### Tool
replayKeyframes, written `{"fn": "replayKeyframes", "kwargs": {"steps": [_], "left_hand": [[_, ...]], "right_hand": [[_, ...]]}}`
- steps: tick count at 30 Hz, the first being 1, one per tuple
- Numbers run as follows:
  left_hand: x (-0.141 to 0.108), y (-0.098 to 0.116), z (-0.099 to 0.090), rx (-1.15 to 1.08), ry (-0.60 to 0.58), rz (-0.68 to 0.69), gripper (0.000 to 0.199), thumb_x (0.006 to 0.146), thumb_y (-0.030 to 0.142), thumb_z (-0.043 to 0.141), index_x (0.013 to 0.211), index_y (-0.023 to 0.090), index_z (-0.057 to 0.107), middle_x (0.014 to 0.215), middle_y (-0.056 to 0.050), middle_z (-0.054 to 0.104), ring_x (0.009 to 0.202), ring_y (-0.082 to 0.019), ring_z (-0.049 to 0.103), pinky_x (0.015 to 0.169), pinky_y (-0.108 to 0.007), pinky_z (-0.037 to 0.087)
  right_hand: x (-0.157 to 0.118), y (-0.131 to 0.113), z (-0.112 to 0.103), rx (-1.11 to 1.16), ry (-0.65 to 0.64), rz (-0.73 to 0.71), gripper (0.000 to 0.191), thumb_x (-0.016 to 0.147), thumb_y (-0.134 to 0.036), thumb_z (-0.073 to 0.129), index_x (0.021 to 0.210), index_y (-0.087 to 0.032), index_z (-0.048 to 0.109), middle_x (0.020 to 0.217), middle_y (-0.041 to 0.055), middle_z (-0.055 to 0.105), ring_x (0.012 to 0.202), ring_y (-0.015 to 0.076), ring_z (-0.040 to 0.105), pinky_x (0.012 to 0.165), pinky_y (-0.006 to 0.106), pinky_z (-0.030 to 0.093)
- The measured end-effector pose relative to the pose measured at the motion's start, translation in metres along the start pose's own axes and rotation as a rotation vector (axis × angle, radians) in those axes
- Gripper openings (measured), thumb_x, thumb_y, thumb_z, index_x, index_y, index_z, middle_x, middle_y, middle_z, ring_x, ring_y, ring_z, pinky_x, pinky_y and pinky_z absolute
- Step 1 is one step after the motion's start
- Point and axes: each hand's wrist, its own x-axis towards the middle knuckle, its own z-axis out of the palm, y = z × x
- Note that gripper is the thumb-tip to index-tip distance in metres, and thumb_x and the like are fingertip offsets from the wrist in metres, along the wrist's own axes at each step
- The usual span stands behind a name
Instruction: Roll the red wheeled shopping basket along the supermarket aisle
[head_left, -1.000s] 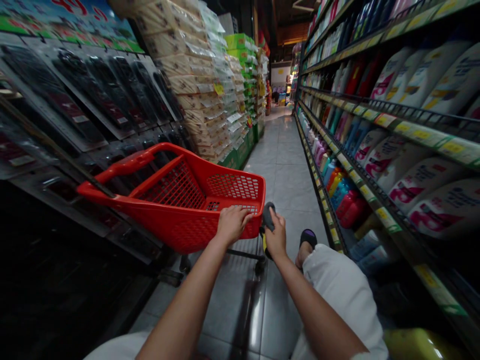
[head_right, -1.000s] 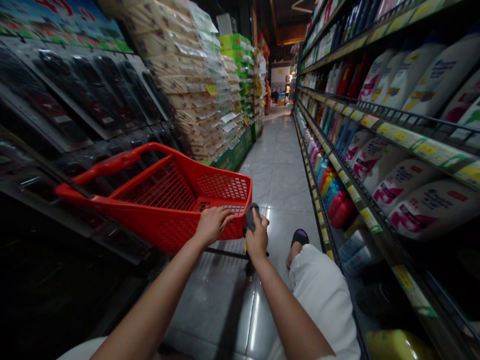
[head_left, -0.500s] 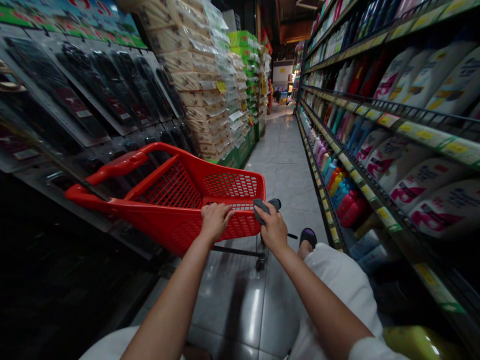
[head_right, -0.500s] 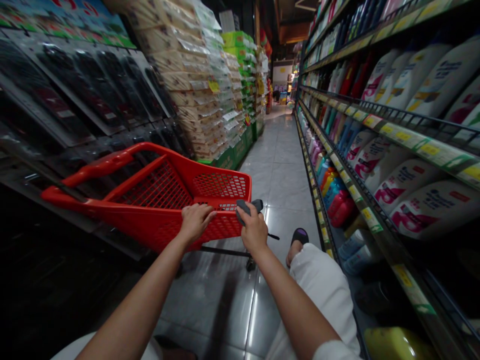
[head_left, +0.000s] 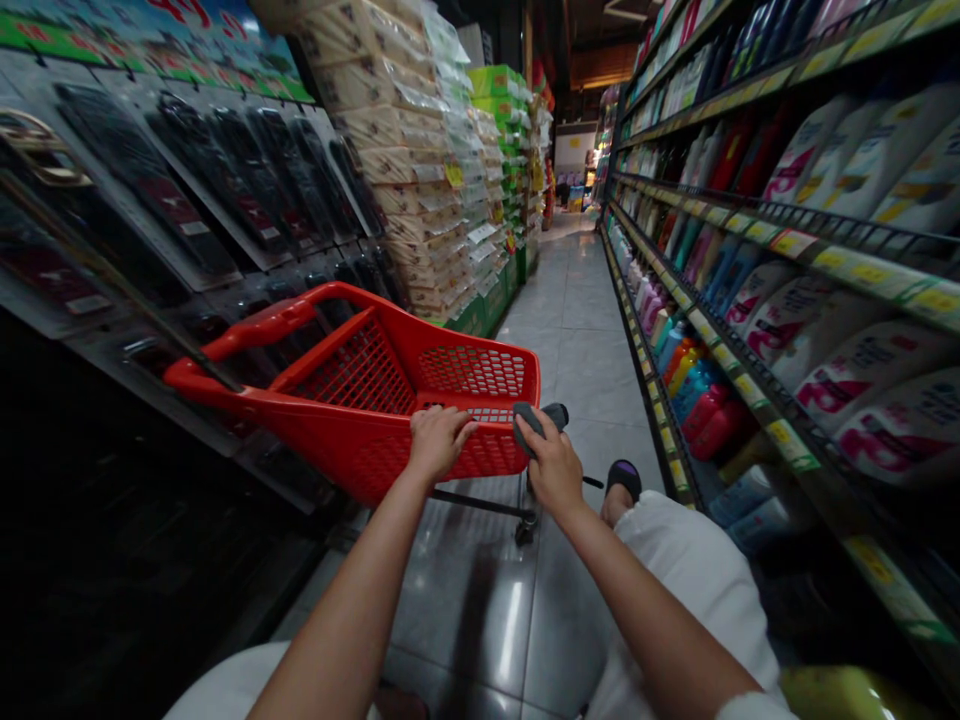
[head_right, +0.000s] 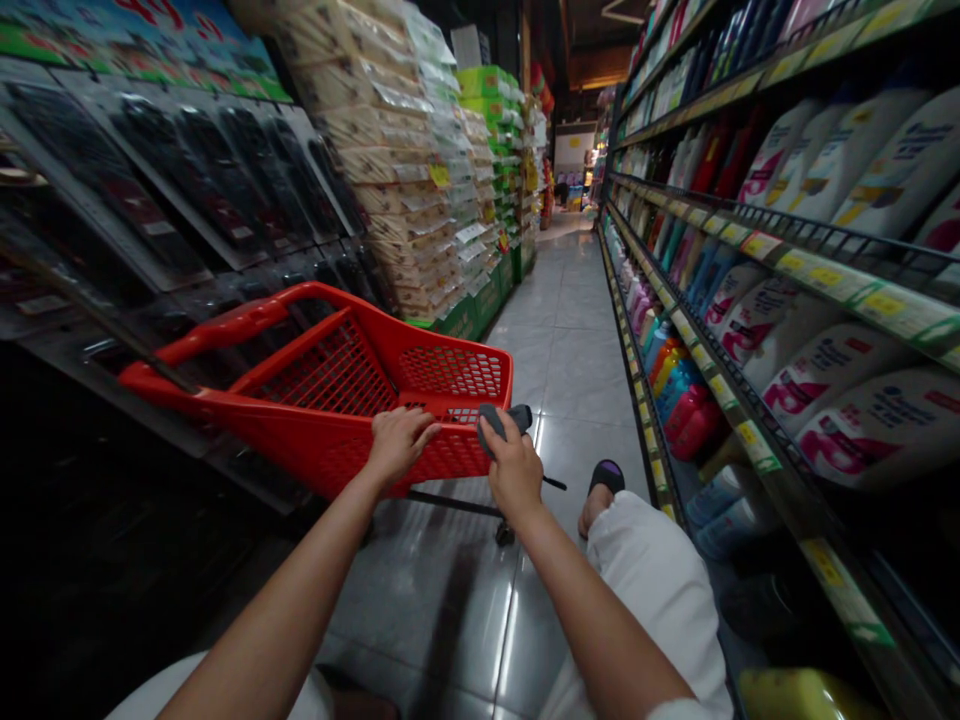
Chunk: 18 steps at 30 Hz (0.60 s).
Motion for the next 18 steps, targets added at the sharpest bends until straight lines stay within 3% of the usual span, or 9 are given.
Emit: {"fn": "replayKeyframes", "kwargs": {"steps": [5,8,10,12,15,18], "left_hand": [[0.003,0.005,0.0,0.023,-0.007,-0.037,0.037,0.097,0.047,0.042,0.091,0.023,0.07,0.093,-0.005,0.071,0.093,-0.024,0.057,0.079,-0.039,0.029],[0.005,0.008,0.0,0.027,0.003,-0.054,0.036,0.097,0.047,0.043,0.091,0.023,0.07,0.094,-0.005,0.071,0.093,-0.025,0.057,0.079,-0.039,0.03],[0.005,0.008,0.0,0.028,0.005,-0.05,0.037,0.097,0.047,0.042,0.089,0.023,0.069,0.093,-0.005,0.071,0.093,-0.024,0.056,0.079,-0.039,0.03],[0.004,0.006,-0.001,0.027,0.002,-0.044,0.037,0.097,0.047,0.041,0.088,0.023,0.069,0.093,-0.005,0.072,0.093,-0.024,0.056,0.079,-0.039,0.03],[0.002,0.004,-0.005,0.023,-0.014,-0.032,0.037,0.097,0.046,0.041,0.087,0.023,0.068,0.093,-0.005,0.072,0.092,-0.023,0.056,0.078,-0.038,0.03],[0.001,0.003,-0.007,0.024,-0.029,-0.018,0.038,0.097,0.046,0.039,0.088,0.024,0.068,0.093,-0.005,0.072,0.091,-0.023,0.056,0.078,-0.037,0.03]], "right_hand": [[0.018,0.0,-0.002,-0.005,0.033,0.1,0.073,0.076,0.001,0.044,0.139,-0.035,0.055,0.154,-0.0023,0.042,0.108,0.0231,0.059,0.091,0.036,0.053],[0.002,-0.004,0.009,0.038,0.048,0.01,0.079,0.075,0.003,0.043,0.143,-0.037,0.049,0.159,-0.003,0.033,0.109,0.0225,0.059,0.093,0.037,0.053],[-0.013,0.005,0.024,0.167,0.082,-0.011,0.083,0.071,0.004,0.042,0.143,-0.037,0.048,0.16,-0.0039,0.03,0.12,0.0224,0.056,0.101,0.037,0.049],[-0.022,0.024,0.041,0.366,0.142,0.126,0.081,0.069,0.002,0.042,0.141,-0.031,0.052,0.156,-0.0001,0.039,0.13,0.0226,0.051,0.108,0.039,0.044],[-0.018,0.057,0.063,0.679,0.188,0.439,0.071,0.067,-0.006,0.048,0.137,-0.02,0.057,0.14,0.0079,0.058,0.127,0.0243,0.055,0.109,0.045,0.043],[0.01,0.075,0.065,0.875,0.225,0.496,0.068,0.068,-0.015,0.054,0.137,-0.015,0.056,0.137,0.011,0.06,0.124,0.0244,0.057,0.109,0.046,0.042]]}}
